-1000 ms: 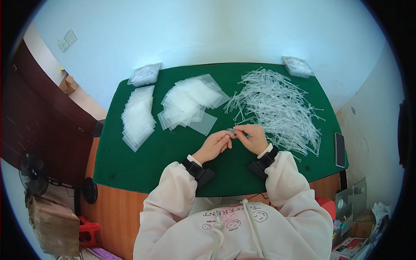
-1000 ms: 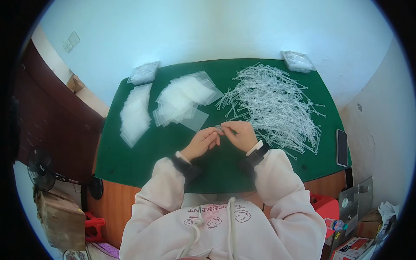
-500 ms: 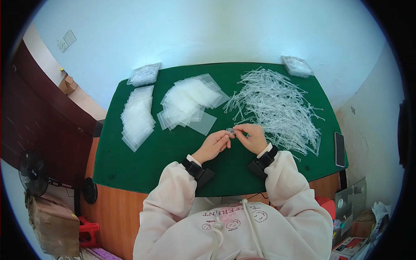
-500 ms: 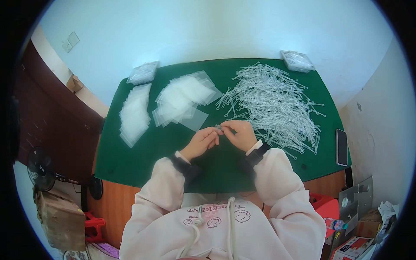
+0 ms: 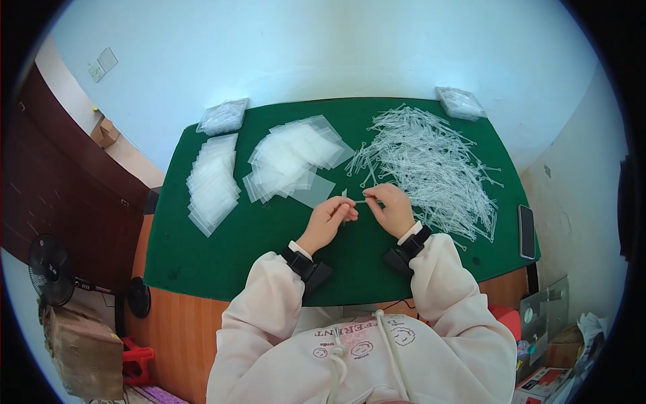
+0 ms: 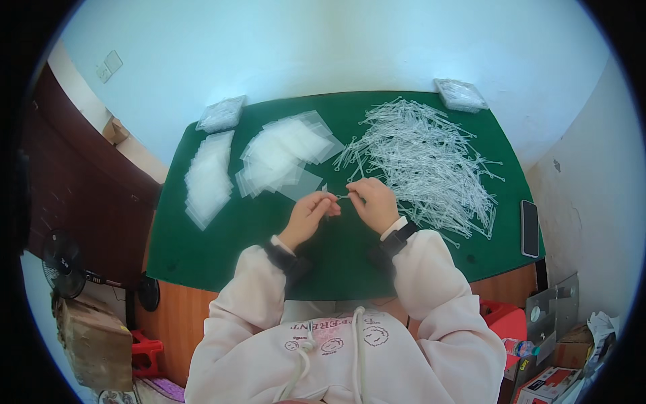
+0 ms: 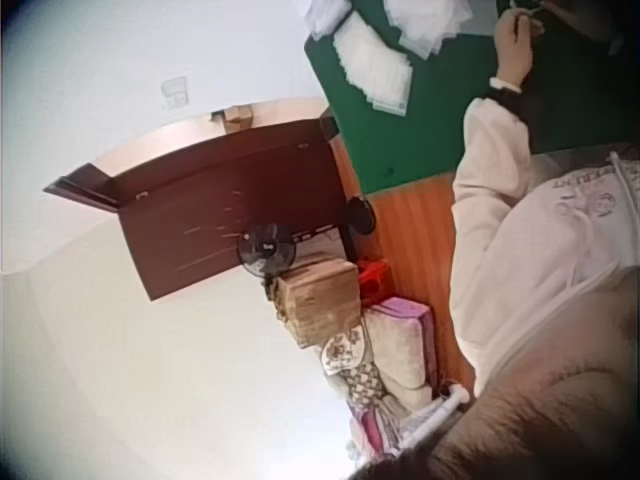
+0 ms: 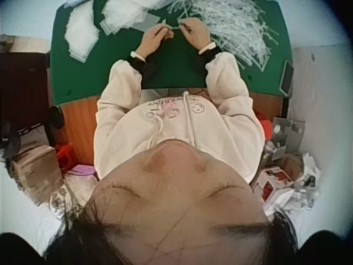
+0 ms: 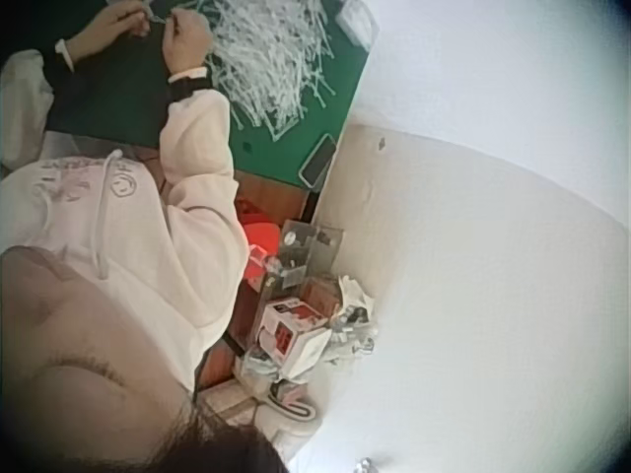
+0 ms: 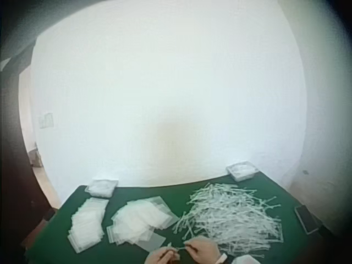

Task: The person is counting and packaging small white plastic strips into plastic zip-top bags at a workbench.

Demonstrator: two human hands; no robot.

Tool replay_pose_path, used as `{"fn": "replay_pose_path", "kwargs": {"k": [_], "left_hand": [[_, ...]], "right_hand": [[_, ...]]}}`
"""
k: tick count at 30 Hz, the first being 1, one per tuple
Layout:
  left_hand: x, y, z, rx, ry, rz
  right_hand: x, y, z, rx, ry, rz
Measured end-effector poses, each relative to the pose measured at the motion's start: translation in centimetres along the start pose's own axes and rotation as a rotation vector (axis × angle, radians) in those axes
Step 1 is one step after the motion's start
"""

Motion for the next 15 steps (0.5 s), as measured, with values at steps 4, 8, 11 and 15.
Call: {"fn": "replay_pose_path", "kwargs": {"k": [4, 8, 11, 15], "left_hand": [[-0.6, 0.5, -0.1, 0.136, 0.043, -0.019], [-0.2, 0.9, -0.3, 0.246, -0.015, -0.04], [0.2, 1.3, -0.5, 0.344, -0.105, -0.029], [0.3, 1.3, -0.5, 0.354, -0.116, -0.015]], "right_hand": [[0.7, -0.7, 0.7, -0.141, 0.13, 0.174], [0.8, -1.0, 0.8, -0.276, 0.155, 0.227], [0.9, -1.1, 1.1, -0.303, 0.2, 0.292], [0.7, -1.1, 1.1, -0.319, 0.195, 0.326]]}}
Point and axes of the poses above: each hand's wrist, its own z-axis away from the middle knuckle, its own y-axis out of the back of the hand, x = y × z, the point moved 3 cm from there along -z, towards the middle knuckle, and after that the axes turned 14 degrees about x, right-handed, at the moved point
